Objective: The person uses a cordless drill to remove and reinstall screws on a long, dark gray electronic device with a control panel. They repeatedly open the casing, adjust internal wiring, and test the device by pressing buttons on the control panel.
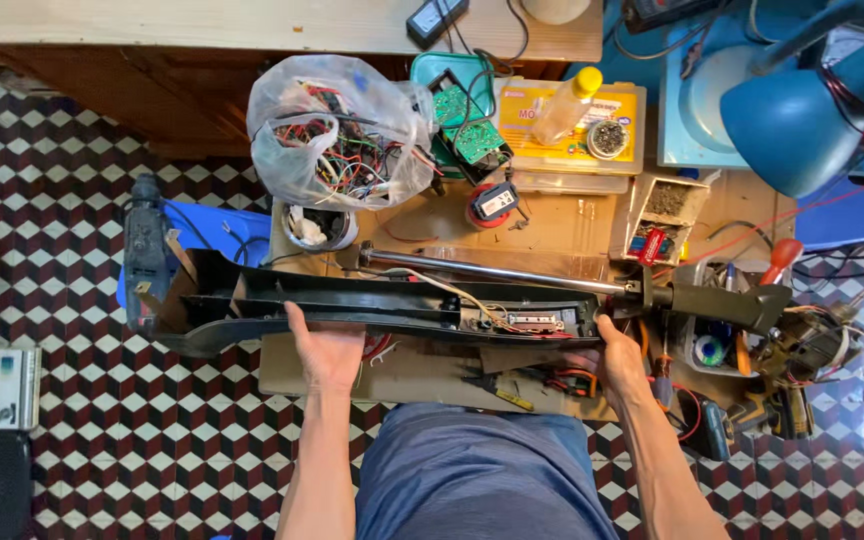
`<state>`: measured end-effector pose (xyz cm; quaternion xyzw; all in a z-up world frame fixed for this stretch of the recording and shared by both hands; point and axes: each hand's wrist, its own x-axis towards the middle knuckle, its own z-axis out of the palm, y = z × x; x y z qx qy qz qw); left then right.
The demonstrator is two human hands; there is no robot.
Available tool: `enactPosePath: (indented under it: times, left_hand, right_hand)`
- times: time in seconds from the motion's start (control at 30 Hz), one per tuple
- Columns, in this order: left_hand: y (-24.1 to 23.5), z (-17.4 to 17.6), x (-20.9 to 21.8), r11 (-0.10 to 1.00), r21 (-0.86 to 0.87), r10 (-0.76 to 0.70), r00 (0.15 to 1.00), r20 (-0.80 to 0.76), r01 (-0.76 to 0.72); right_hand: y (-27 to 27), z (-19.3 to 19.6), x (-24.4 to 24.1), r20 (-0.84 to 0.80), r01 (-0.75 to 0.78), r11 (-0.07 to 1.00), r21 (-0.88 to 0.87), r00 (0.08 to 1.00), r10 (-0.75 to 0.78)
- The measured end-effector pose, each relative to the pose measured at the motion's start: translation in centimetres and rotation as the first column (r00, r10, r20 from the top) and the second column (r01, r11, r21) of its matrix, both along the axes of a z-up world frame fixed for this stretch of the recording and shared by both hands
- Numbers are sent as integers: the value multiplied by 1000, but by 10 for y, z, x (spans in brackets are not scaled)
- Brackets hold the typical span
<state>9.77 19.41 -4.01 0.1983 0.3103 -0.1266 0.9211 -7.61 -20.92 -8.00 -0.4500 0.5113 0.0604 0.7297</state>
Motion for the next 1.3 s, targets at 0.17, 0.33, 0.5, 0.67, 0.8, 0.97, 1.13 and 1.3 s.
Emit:
enactPosePath:
  times: [0.17, 0.33, 0.5, 0.67, 0.8, 0.97, 1.13, 1.3]
  left_hand:
    - [-3, -3, -5, 986, 36, -163, 986, 37, 162]
    - [-8, -4, -3, 906, 303, -305, 952, -22, 297]
    - [-9, -8, 2, 811, 466, -215, 921, -324, 353]
    - [2, -9, 17, 755, 449, -158, 797, -583, 478]
    - [-1, -14, 21, 726, 396, -166, 702, -692, 562]
    - [-10, -16, 28, 741, 343, -138, 631, -764, 577]
    - [-19, -17, 28, 635, 380, -137, 582, -801, 672]
    - [-22, -33, 28, 583, 422, -87, 570, -817, 694]
  right_hand:
    - [1, 39, 8, -110, -19, 997, -80, 994, 10]
    - [-6, 49, 8, -189, -141, 956, -259, 978, 93]
    - [0, 30, -8, 89, -37, 932, -361, 993, 75]
    - [9, 9, -13, 377, 153, 971, -184, 923, -74]
    - [19, 15, -10, 435, 250, 968, -23, 874, -216]
    - [23, 39, 2, 408, 320, 945, -67, 873, -266]
    - [23, 44, -6, 282, 282, 953, -112, 928, -242]
    - [33, 14, -20, 93, 304, 944, -129, 951, -294]
